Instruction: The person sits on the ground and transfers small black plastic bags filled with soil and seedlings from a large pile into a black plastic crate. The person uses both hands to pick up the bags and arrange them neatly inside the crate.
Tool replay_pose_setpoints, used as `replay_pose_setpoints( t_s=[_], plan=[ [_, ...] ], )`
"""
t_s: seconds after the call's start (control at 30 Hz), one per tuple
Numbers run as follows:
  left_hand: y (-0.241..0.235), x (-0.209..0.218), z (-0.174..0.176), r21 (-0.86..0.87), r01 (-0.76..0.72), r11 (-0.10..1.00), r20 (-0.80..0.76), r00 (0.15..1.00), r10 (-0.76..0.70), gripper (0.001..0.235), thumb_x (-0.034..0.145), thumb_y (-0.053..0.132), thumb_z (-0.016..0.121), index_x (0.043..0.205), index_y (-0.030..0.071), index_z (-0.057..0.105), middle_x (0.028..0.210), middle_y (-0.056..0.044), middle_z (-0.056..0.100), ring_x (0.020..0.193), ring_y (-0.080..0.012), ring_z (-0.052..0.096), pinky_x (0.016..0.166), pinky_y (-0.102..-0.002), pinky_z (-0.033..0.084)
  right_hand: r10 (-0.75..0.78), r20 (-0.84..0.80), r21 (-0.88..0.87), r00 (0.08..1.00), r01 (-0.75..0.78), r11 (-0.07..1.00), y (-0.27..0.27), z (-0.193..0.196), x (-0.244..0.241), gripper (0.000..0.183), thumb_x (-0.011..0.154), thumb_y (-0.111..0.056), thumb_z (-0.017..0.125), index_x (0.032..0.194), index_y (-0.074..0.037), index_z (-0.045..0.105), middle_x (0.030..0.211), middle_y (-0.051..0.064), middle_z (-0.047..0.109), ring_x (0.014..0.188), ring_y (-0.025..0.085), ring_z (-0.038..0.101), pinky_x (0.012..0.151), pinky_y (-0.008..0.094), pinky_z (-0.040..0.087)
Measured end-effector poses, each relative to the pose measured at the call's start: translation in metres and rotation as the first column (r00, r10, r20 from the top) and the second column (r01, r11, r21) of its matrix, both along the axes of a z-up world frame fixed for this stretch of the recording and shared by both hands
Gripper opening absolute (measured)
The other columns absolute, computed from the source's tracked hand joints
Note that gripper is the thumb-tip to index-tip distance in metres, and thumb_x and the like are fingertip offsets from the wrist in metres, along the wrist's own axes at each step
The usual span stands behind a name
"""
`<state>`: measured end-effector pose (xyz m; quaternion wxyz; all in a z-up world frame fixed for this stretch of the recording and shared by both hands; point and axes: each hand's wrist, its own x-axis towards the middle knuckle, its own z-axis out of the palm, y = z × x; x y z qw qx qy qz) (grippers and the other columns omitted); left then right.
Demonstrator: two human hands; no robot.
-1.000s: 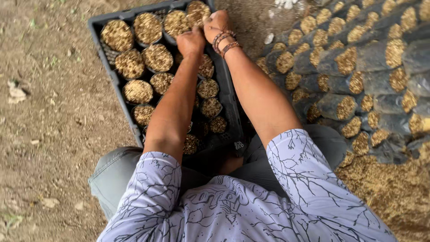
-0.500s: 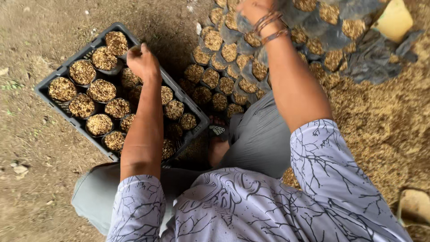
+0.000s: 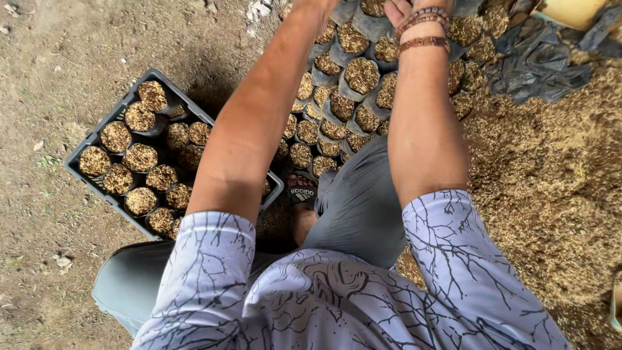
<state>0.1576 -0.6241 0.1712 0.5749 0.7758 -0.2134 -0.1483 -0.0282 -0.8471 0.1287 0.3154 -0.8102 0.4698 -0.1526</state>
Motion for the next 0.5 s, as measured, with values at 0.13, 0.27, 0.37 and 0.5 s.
replay_pose_setpoints(
  t_s=[0.13,0.27,0.37,0.5],
  plan=[
    [0.011,0.002,-0.008,0.095,-0.005,0.995,-0.062,0.998,0.01,0.021,0.092,0.018,0.072,0.084,-0.001,0.069,0.074,-0.009,0.074,0.065,-0.0179,0.066,0.06,-0.035,0.056,-0.052,0.063,0.095,0.997,0.045,0.994,-0.01,-0.017,0.005,0.024,0.09,-0.023,0.076,0.089,0.001,0.07,0.074,0.014,0.073,0.058,0.021,0.074,0.048,0.037,0.06],
    [-0.006,0.002,-0.011,0.135,-0.023,0.991,-0.096,0.995,0.036,0.02,0.091,0.016,0.071,0.082,0.0,0.066,0.072,-0.009,0.073,0.063,-0.0178,0.065,0.058,-0.035,0.056,-0.13,0.147,0.191,0.981,0.1,0.976,-0.021,-0.034,0.013,0.025,0.091,-0.021,0.075,0.087,0.002,0.069,0.074,0.016,0.072,0.057,0.023,0.074,0.047,0.038,0.06],
    [-0.012,0.001,-0.014,0.15,-0.029,0.988,-0.113,0.992,0.046,0.019,0.091,0.015,0.071,0.08,0.0,0.065,0.071,-0.008,0.071,0.062,-0.0178,0.065,0.056,-0.035,0.056,-0.23,0.241,0.277,0.943,0.16,0.947,0.009,-0.03,0.022,0.025,0.092,-0.02,0.074,0.086,0.003,0.068,0.073,0.017,0.072,0.056,0.024,0.074,0.047,0.038,0.06],
    [-0.015,0.001,-0.017,0.129,-0.073,0.989,-0.134,0.987,0.09,0.018,0.09,0.013,0.07,0.078,0.001,0.062,0.07,-0.008,0.069,0.06,-0.0178,0.064,0.053,-0.035,0.056,-0.413,0.412,0.44,0.812,0.22,0.871,0.013,-0.028,0.034,0.026,0.093,-0.019,0.073,0.084,0.005,0.066,0.072,0.019,0.071,0.055,0.026,0.073,0.046,0.039,0.059]
  ],
)
